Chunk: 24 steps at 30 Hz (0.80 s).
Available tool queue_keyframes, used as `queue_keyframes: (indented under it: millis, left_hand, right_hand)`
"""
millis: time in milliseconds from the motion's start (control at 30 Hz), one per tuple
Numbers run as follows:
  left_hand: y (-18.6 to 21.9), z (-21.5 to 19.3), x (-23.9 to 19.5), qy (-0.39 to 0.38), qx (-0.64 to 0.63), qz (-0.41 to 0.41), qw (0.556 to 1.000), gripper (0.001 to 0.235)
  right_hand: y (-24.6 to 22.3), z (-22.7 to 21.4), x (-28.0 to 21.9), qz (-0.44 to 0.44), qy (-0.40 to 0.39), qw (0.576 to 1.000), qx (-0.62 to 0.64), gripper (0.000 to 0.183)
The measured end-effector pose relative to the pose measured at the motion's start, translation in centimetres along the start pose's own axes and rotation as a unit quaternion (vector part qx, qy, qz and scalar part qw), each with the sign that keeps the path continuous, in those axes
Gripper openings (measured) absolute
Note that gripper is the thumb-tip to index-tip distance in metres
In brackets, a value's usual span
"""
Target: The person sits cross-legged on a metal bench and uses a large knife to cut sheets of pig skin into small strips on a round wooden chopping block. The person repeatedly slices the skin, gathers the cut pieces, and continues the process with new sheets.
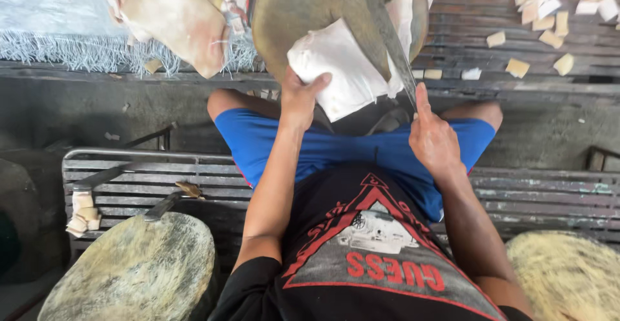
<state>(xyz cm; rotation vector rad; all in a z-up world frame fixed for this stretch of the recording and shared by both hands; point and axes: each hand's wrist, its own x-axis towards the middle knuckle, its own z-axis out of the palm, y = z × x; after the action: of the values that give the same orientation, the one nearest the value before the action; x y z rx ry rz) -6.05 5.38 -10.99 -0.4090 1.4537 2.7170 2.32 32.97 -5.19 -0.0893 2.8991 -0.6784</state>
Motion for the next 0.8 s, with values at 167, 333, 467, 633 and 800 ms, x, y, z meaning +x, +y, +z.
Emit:
queue_keyframes:
  millis: [167, 333, 467, 633, 800]
  left_hand:
    - [-1.8, -0.6, 0.3, 0.025, -0.073, 0.047, 0.996, 0.060]
    - [-1.3, -2.3, -1.5, 0.102, -0.055, 0.058, 0.992, 0.063]
    - [-0.6, -2.7, -3.9, 0.121, -0.059, 0.061, 0.989, 0.065]
    - [-1.0, -2.4, -5.0, 0.137, -0.082, 0.065, 0.985, 0.068]
    - [-0.4, -2.4, -5.2, 0.143, -0.135, 0.041, 0.980, 0.066]
  right_hand:
    - [-0.1, -0.7, -0.2, -0.001, 0.079, 0.991, 0.106, 0.068]
    - [-2.5, -1.5, -3.7, 0.015, 0.036, 0.990, 0.137, 0.071]
    - [-2.8, 1.7, -4.7, -0.027, -0.003, 0.998, 0.064, 0.073]
    - [-1.7, 4.3, -5.7, -0.044, -0.014, 0.999, 0.012, 0.076]
    - [0.6, 2.5, -9.5, -0.067, -0.056, 0.992, -0.094, 0.074]
